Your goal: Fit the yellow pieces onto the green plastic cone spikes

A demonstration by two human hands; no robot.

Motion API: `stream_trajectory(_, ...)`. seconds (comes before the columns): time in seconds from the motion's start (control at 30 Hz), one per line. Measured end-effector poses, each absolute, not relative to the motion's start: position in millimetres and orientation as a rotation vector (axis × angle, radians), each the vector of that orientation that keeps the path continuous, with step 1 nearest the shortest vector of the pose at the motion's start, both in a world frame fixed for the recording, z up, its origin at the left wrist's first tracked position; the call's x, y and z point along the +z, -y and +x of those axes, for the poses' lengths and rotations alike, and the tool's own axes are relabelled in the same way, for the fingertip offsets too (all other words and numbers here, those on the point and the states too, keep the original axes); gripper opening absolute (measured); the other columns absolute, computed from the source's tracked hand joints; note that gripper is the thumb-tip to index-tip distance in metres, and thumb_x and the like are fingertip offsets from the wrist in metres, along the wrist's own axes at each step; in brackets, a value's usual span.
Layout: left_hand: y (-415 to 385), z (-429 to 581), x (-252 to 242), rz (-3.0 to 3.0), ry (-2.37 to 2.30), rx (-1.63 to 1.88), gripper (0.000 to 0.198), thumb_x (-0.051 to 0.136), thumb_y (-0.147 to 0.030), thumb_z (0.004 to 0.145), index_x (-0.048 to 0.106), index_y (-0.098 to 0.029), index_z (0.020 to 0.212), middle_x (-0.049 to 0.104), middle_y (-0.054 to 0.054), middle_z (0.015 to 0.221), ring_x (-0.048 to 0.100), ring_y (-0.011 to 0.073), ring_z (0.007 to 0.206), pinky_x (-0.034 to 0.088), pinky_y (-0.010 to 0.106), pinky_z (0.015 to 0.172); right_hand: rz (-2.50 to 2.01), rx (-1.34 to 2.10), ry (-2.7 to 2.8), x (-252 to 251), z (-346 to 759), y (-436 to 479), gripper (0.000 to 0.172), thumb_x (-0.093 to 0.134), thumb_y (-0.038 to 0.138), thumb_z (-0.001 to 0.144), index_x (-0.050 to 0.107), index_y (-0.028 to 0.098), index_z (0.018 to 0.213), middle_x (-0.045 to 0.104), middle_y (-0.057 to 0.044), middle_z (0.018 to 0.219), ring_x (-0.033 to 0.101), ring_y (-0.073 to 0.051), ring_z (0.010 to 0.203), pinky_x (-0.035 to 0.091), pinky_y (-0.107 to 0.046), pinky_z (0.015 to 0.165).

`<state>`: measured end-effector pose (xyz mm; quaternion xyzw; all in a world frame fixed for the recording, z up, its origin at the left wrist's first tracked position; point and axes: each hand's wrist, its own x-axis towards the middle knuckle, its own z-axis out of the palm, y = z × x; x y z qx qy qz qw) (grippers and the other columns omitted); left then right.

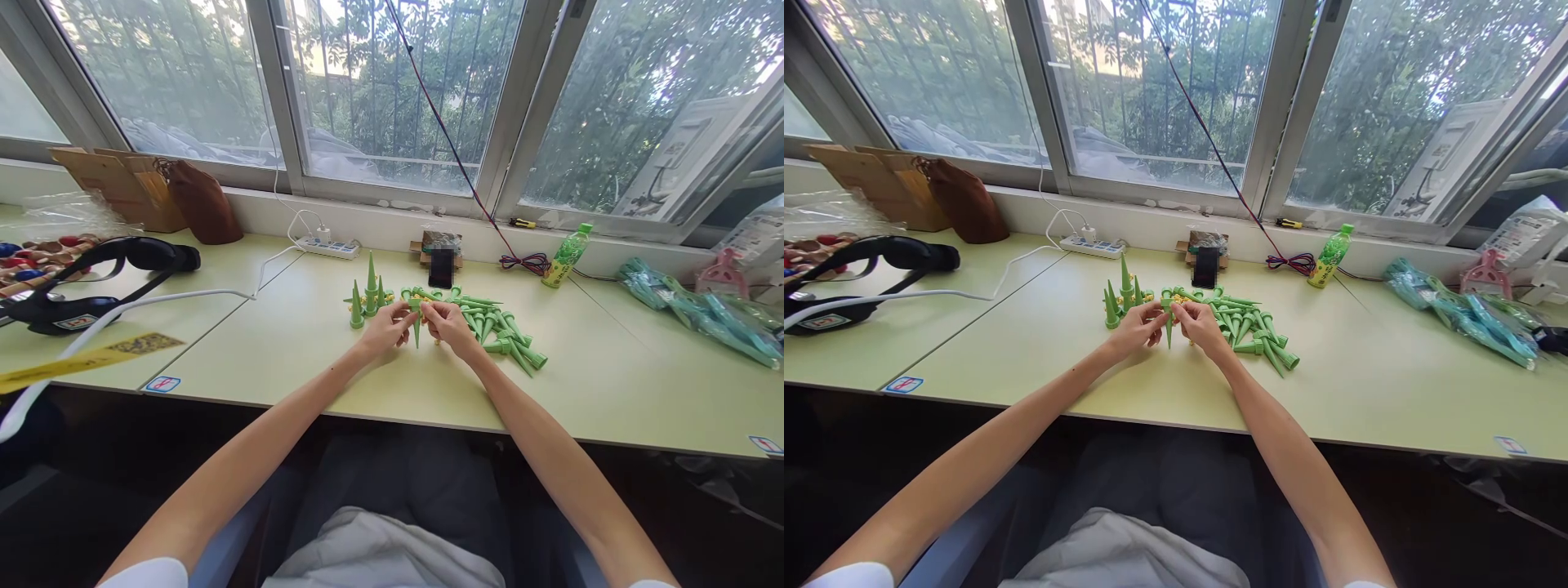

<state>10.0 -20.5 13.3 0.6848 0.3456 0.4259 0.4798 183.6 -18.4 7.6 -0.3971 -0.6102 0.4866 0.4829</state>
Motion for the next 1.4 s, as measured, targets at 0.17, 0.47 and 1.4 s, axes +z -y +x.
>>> stream_trajectory(0.17, 15, 8, 8, 1.586, -0.805, 0.949, 0.053, 0.067, -0.065, 0.08, 0.06, -0.014, 0.094, 0.057, -0.001, 0.07, 0.05, 0.0068, 0.046, 0.038, 0.021, 0.039, -0.917, 1.141, 1.529, 9, 181, 22, 0.053, 0.07, 0.067, 0.078, 0.053, 0.02, 0.061, 0.045, 0.004, 0.047, 0.031, -0.007, 0.04, 0.024, -0.025, 0.04)
stream_trajectory(0.47, 12, 7, 3, 1.602, -0.781, 0.852, 0.051, 0.064, -0.065, 0.082, 0.062, -0.014, 0.086, 0.06, 0.001, 0.075, 0.046, 0.0055, 0.046, 0.034, 0.02, 0.039, -0.979, 1.002, 1.635, 9, 182, 22, 0.052, 0.068, 0.065, 0.079, 0.052, 0.019, 0.058, 0.054, 0.001, 0.049, 0.037, -0.008, 0.043, 0.028, -0.024, 0.042)
stream_trajectory(1.4, 13, 3, 6, 1.565, -0.796, 0.764, 0.057, 0.065, -0.071, 0.079, 0.059, -0.015, 0.07, 0.034, -0.006, 0.045, 0.028, 0.0051, 0.039, 0.018, 0.021, 0.04, -0.996, 0.652, 1.773, 10, 182, 23, 0.042, 0.061, 0.042, 0.078, 0.037, 0.021, 0.051, 0.03, 0.006, 0.049, 0.026, -0.008, 0.05, 0.022, -0.026, 0.049)
